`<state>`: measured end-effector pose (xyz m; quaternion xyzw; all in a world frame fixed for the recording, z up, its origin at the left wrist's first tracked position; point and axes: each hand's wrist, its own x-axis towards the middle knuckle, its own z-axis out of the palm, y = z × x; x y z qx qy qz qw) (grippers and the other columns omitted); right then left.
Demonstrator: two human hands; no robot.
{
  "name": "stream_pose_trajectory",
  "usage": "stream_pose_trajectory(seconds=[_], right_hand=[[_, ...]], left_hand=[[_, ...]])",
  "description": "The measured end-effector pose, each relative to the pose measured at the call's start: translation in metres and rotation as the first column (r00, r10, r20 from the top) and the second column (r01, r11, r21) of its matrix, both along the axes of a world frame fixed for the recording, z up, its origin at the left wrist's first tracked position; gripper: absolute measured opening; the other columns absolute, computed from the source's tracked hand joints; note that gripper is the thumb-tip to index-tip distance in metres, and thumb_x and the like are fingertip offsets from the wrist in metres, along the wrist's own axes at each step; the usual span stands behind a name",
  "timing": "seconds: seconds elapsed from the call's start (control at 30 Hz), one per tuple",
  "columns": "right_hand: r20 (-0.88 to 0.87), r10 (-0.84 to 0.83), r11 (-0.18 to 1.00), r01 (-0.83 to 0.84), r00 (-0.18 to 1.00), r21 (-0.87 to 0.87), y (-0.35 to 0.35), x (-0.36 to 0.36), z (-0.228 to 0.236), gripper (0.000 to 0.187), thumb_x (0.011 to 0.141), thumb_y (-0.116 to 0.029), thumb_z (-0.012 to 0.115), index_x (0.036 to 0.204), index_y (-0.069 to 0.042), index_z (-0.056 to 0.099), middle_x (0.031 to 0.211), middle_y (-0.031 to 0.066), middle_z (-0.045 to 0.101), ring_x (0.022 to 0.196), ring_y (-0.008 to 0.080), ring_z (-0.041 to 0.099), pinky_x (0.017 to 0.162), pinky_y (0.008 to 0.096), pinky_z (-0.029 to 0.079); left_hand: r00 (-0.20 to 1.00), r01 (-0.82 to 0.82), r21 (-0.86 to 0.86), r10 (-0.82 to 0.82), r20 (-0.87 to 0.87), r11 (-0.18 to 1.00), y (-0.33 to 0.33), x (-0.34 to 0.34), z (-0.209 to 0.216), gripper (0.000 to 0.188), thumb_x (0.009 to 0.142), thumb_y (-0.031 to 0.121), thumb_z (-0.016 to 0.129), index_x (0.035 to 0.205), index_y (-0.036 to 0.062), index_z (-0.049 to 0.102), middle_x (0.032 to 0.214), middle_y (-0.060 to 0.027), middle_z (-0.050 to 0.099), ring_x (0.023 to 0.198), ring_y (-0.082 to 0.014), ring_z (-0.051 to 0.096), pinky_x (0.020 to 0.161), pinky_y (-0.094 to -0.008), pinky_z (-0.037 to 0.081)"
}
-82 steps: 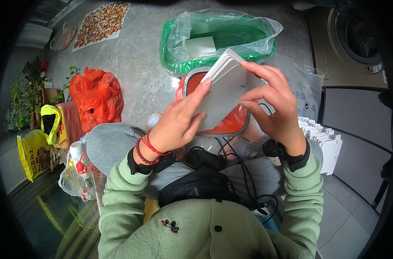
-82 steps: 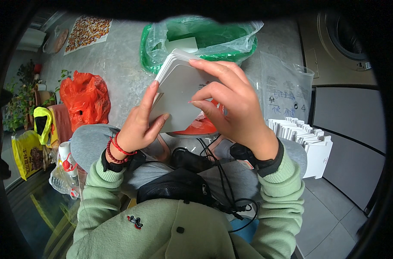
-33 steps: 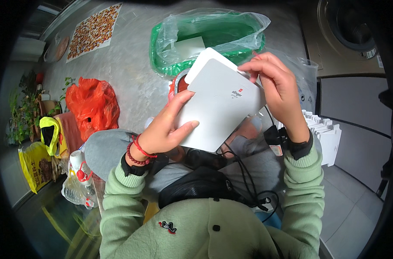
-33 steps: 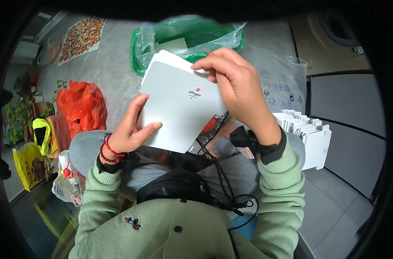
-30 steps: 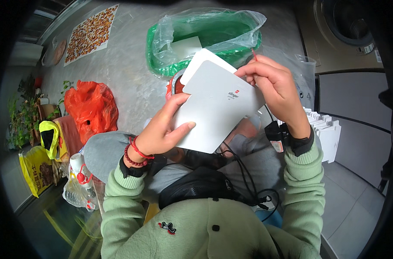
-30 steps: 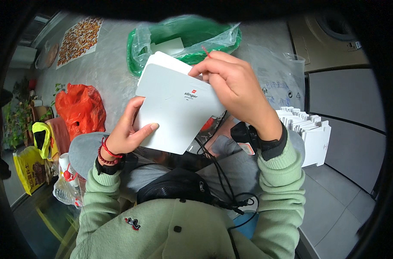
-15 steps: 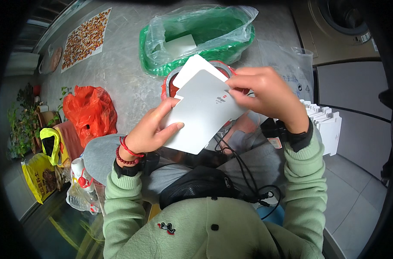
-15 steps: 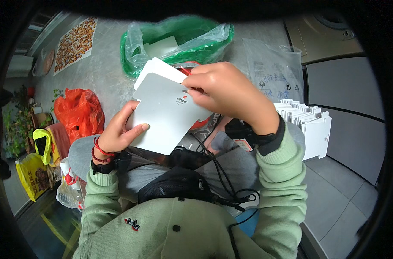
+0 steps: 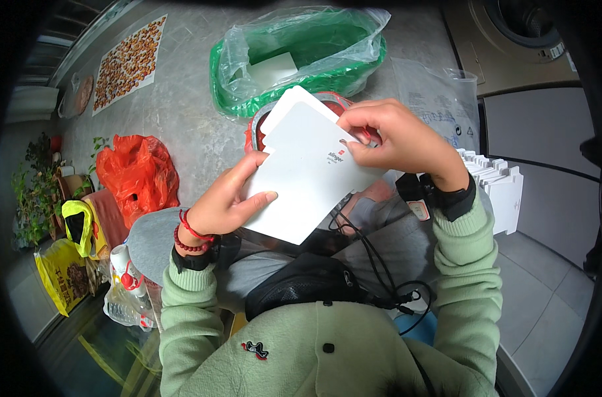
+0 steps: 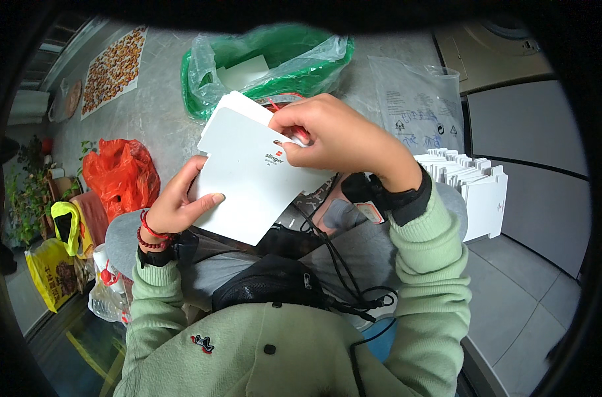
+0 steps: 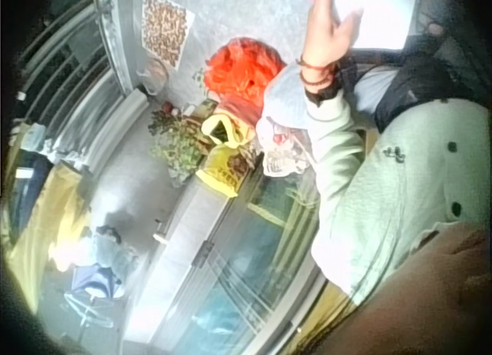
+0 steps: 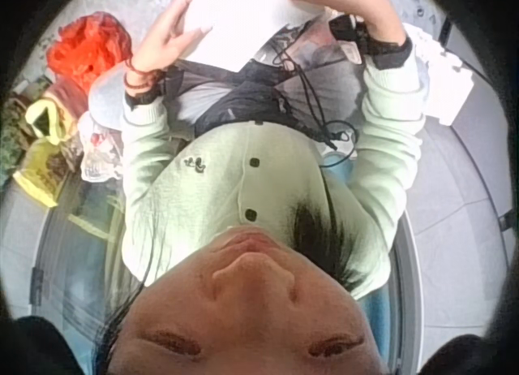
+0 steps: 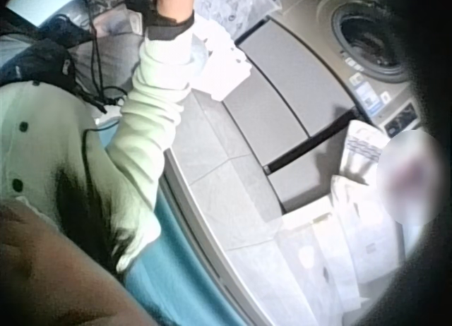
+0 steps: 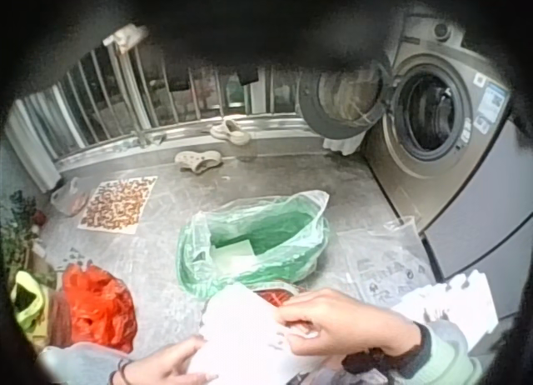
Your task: The person repeatedly inserts a red plastic pin into pre-punched holes on white cardboard pieces labeled 'slinger', then removes the pin and repeats the process on different pieces. The person handles multiple cardboard pieces and a red pin, occasionally stacking or placing pieces into a nearby container.
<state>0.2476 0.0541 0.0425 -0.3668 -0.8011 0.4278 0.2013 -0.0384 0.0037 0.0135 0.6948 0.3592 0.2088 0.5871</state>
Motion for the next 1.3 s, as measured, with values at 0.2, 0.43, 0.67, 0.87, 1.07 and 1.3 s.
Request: stream_pose_trajectory(seconds=[0.2,0.43,0.67,0.87,1.07,1.3], right_hand=[[-0.091,-0.024,0.922,-0.014,0.996,-0.388,0.005,0.009,0.003,0.018,0.075,-0.007,0.07,0.091,0.001,0.067,0.067,-0.0013,0.057,0.06,0.0045,0.049,0.055,0.022,0.041],[-0.063,-0.123,0.879,0.079,0.99,-0.47,0.005,0.007,0.001,0.016,0.075,-0.007,0.073,0.086,0.003,0.067,0.068,-0.0004,0.061,0.062,0.004,0.053,0.056,0.0206,0.043],[-0.141,-0.391,0.866,0.311,0.91,-0.392,0.01,0.014,0.006,0.014,0.076,-0.008,0.073,0.083,0.003,0.067,0.07,0.0017,0.063,0.062,0.004,0.053,0.056,0.0174,0.04],[-0.004,-0.248,0.941,0.24,0.969,-0.24,-0.002,0.013,0.018,0.017,0.071,-0.009,0.076,0.085,-0.001,0.071,0.068,0.0051,0.065,0.059,0.0092,0.057,0.053,0.0228,0.043],[0.055,-0.39,0.854,0.339,0.919,0.395,-0.006,0.001,0.016,0.042,0.063,-0.015,0.081,0.102,-0.006,0.068,0.085,0.0083,0.067,0.067,0.0153,0.055,0.055,0.0244,0.04],[0.153,-0.339,0.843,0.228,0.928,0.487,-0.01,-0.008,0.009,0.063,0.067,-0.014,0.075,0.125,-0.002,0.052,0.116,0.0167,0.06,0.106,0.0344,0.056,0.089,0.0392,0.046]], left_hand=[[0.998,0.05,-0.101,-0.047,0.029,0.994,0.002,-0.003,0.001,0.047,0.085,0.003,0.062,0.127,-0.0004,0.04,0.11,-0.0078,0.052,0.104,-0.0133,0.047,0.091,-0.0275,0.039],[0.999,0.002,-0.21,0.006,0.039,0.978,0.001,-0.004,-0.002,0.048,0.085,0.002,0.062,0.128,-0.0001,0.039,0.112,-0.0061,0.05,0.106,-0.0123,0.046,0.092,-0.0267,0.038],[0.954,-0.209,-0.407,0.277,0.114,0.889,0.007,-0.013,-0.004,0.058,0.082,0.001,0.065,0.132,-0.0006,0.036,0.118,-0.0069,0.05,0.109,-0.0129,0.047,0.094,-0.0269,0.039],[0.812,-0.434,-0.403,0.544,0.212,0.805,0.021,-0.022,-0.008,0.058,0.081,0.001,0.065,0.131,-0.0005,0.036,0.12,-0.0105,0.05,0.112,-0.0172,0.049,0.095,-0.0296,0.04],[0.811,-0.409,-0.436,0.538,0.228,0.802,0.016,-0.017,-0.008,0.057,0.082,0.002,0.065,0.132,-0.0006,0.035,0.122,-0.0115,0.051,0.112,-0.0173,0.05,0.094,-0.0299,0.041],[0.837,-0.351,-0.431,0.485,0.254,0.831,0.013,-0.009,-0.007,0.057,0.084,0.003,0.064,0.132,-0.001,0.035,0.121,-0.0126,0.051,0.11,-0.0178,0.052,0.092,-0.0307,0.043]])
